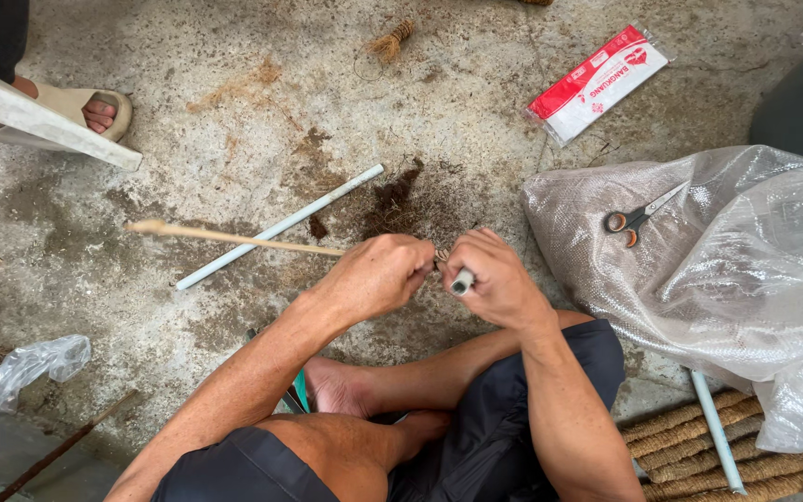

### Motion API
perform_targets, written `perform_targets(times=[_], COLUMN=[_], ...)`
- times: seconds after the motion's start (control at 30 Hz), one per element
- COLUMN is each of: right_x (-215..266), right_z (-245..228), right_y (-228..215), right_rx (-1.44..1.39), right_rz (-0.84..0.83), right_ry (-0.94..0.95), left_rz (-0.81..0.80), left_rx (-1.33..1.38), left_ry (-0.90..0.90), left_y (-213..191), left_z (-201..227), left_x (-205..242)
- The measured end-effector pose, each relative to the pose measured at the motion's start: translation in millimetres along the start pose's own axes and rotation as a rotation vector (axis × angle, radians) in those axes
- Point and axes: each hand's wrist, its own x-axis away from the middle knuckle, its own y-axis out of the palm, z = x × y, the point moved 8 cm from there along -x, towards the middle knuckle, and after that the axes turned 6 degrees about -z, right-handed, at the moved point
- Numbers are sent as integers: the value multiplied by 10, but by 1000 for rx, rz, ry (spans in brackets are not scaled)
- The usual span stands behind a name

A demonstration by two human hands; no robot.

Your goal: The person sits on the floor and assembles a small broom by wrapping natural fibers around a thin stick. They use a small metal tube to tighten the wrapping and then use scissors to trim the excess fibers from the broom head.

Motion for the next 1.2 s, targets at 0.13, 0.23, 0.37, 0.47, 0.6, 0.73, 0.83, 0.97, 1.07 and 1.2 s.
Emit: perform_targets(times=[0.13, 0.23, 0.37, 0.47, 0.6, 0.73, 0.83, 0.97, 1.07, 1.2], right_x=[217, 273, 283, 199, 132, 138, 20, -107, -89, -36], right_z=[465, 545, 600, 618, 569, 359, 50, -389, -454, -320], right_y=[132, 132, 184, 301, 464, 319, 174, 80, 83, 58], right_rx=[-545, -885, -1302, -1429, -1232, -481, -203, 141, 257, 291], right_rz=[-83, -108, 7, 120, 293, 250, 183, 125, 56, 11], right_ry=[352, 399, 400, 357, 361, 458, 302, -26, -100, -156], left_rz=[-110, -175, -67, 115, 341, 433, 494, 466, 258, 57], left_rx=[95, 337, 689, 779, 798, 667, 456, 231, 42, -220], left_ry=[116, 67, 63, -88, -161, -220, -177, -75, -107, 47], left_y=[-2, 11, 13, -18, -92, -145, -234, -225, -63, 52], left_z=[158, 143, 63, -150, -291, -297, -251, -191, -210, -99], left_x=[13, 19, 10, -21, -14, 20, 56, 38, -11, -15])
